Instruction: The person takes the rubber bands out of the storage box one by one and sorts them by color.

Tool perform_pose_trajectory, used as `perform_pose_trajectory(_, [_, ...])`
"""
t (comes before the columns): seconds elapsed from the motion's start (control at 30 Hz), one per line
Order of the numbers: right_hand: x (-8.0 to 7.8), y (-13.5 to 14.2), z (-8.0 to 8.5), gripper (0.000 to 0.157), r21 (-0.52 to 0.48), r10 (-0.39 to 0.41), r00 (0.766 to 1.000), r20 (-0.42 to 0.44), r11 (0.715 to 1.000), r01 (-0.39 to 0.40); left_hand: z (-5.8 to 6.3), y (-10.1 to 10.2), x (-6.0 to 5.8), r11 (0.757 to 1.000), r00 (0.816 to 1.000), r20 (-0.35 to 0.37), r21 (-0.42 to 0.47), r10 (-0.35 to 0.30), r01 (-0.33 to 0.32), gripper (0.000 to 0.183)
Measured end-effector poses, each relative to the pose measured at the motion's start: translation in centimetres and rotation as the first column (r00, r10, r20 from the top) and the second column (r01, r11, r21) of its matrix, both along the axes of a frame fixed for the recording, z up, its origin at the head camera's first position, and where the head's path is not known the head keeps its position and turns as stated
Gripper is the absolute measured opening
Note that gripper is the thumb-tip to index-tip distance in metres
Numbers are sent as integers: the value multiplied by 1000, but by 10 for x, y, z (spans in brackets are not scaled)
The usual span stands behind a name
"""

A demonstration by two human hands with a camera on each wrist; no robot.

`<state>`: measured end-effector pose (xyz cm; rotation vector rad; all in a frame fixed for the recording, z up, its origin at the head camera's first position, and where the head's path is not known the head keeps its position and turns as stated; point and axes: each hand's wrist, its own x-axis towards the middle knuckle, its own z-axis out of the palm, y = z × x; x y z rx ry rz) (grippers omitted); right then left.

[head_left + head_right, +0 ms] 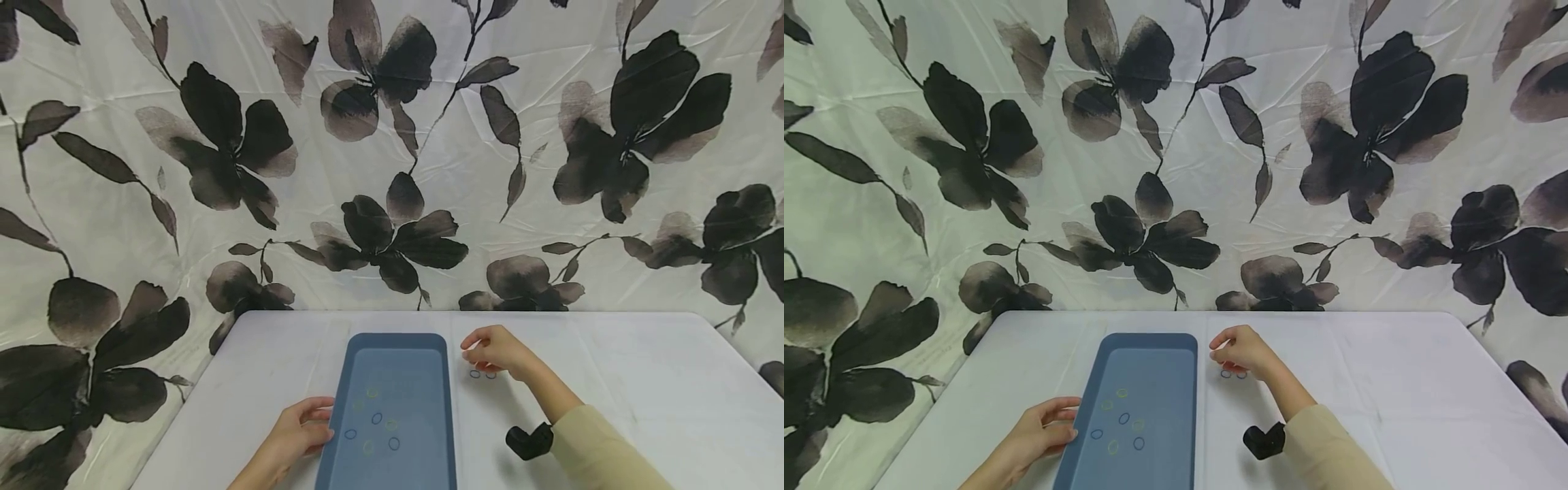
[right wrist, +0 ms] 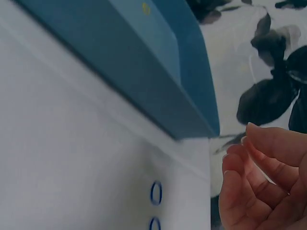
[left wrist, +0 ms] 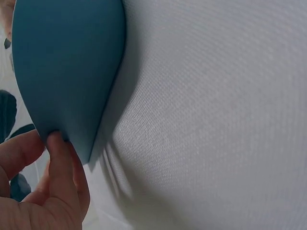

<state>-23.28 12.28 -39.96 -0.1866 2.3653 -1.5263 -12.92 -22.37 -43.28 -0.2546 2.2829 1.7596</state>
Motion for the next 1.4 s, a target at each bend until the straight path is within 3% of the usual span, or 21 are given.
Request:
perform_pose_trajectory(0.3, [2,-32,9,23,-51,48,999,22,998,-47,-1,3,-2,1000,1000,-30,-8,-1,1,58])
perform_pose_trajectory(0.7, [10,-72,-1,29,-93,168,985,34,982,-165,1,3,1,998,999,-34,-52,23,-25,59])
perform_pose_trajectory(0.93, [20,-94,-8,22,-93,230,972,35,970,-226,-1,-2,3,999,1000,-23,-41,22,-23,61])
perform_pose_trajectory(1.13, [29,-109,-23,13,-29,285,957,49,958,-284,-3,-5,3,1000,1000,-10,-9,-28,28,62])
perform_pose_trajectory(1.4, [34,-117,-32,15,111,313,950,7,944,-312,1,-3,2,1000,1000,-19,1,-21,21,62])
